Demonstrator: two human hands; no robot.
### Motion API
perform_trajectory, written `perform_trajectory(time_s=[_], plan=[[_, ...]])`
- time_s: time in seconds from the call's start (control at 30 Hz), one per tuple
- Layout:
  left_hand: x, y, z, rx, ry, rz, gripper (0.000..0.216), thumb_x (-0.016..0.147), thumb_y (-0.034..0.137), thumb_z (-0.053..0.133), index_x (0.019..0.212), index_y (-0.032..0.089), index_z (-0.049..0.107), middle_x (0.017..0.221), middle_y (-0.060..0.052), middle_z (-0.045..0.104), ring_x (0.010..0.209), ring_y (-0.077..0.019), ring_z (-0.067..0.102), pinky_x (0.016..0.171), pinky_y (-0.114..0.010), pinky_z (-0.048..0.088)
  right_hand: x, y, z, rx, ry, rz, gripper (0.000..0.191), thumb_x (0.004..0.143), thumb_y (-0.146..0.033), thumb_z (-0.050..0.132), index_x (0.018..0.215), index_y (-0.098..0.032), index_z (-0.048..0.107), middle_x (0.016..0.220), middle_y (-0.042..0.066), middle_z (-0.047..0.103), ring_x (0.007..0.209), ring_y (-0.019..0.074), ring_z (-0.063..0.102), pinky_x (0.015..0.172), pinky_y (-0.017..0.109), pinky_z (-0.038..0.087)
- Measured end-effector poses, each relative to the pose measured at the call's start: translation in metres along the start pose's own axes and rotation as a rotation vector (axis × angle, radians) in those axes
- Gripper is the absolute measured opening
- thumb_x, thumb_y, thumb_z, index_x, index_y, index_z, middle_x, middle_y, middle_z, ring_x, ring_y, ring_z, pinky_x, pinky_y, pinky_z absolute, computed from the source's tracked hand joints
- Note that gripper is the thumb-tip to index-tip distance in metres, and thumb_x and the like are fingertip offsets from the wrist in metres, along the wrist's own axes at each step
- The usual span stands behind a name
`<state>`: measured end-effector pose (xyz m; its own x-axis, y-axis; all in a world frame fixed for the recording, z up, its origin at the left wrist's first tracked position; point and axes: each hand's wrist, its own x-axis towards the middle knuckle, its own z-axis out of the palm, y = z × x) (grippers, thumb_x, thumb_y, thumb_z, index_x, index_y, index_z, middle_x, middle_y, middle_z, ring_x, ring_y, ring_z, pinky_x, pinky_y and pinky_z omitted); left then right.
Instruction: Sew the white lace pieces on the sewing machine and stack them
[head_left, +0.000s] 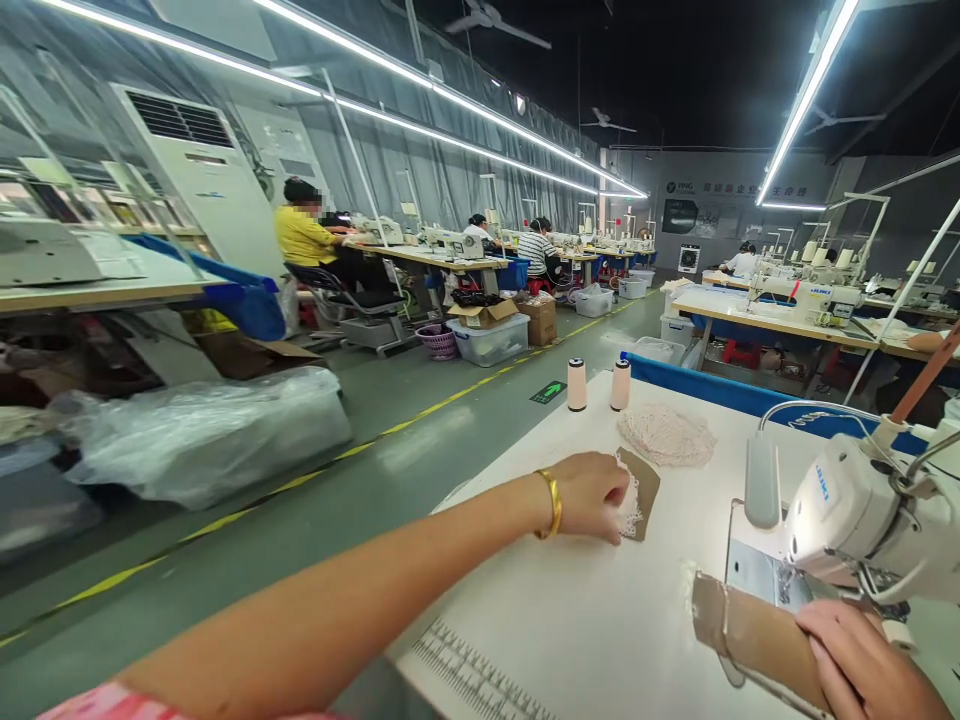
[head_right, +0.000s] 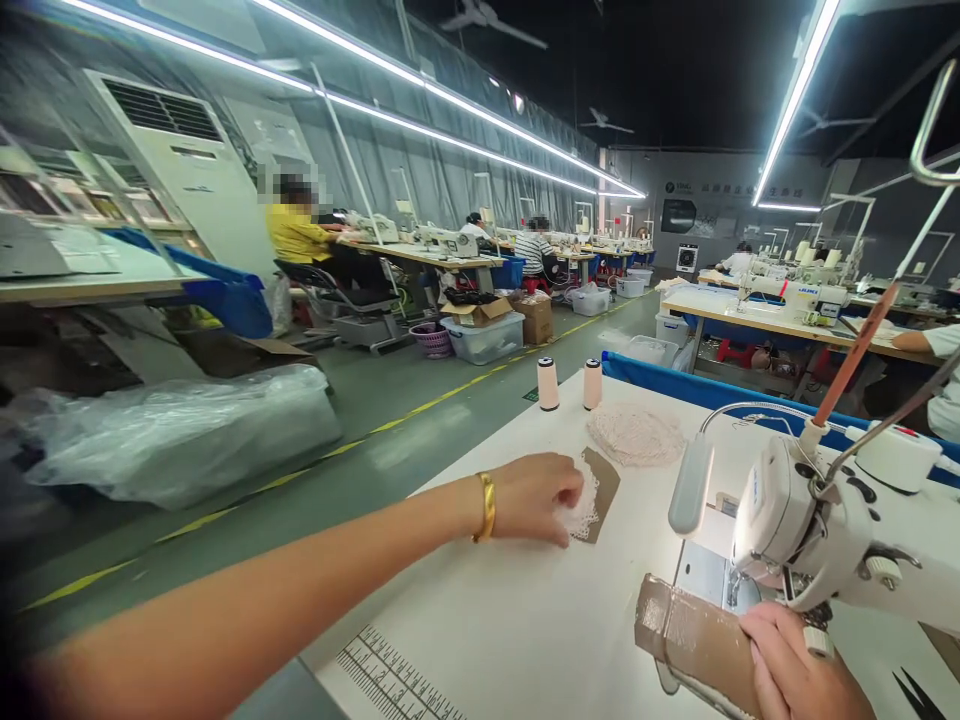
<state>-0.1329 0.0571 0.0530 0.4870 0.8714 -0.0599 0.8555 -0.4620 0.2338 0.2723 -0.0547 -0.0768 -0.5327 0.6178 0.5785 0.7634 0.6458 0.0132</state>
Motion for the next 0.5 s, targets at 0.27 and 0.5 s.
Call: perform_trajectory(time_s=[0.27, 0.5], plan=[[-0.017, -0.002, 0.008, -0.100, -0.027, -0.022, 0.015, 0.083, 0.017, 0.070, 0.074, 0.020, 0.058, 0.092, -0.002, 0.065, 0.088, -0.0200, 0.063, 0.079, -0.030, 0.046, 0.009, -0.011, -0.006, -0.008, 0.002, 0.037, 0.028, 0.108, -0.025, 0.041, 0.117, -0.025, 0.067, 0.106, 0.007, 0.078, 0.088, 0.0192, 0.078, 0.066, 0.025, 0.059], [-0.016, 0.004, 0.002, -0.250, 0.020, -0.039, 0.008, 0.081, 0.026, 0.066, 0.076, 0.020, 0.064, 0.090, -0.001, 0.068, 0.077, -0.0173, 0.063, 0.069, -0.026, 0.048, 0.015, -0.019, -0.014, 0.035, -0.035, 0.110, 0.029, 0.109, -0.029, 0.041, 0.116, -0.027, 0.069, 0.104, 0.007, 0.076, 0.084, 0.0223, 0.076, 0.068, 0.030, 0.059]])
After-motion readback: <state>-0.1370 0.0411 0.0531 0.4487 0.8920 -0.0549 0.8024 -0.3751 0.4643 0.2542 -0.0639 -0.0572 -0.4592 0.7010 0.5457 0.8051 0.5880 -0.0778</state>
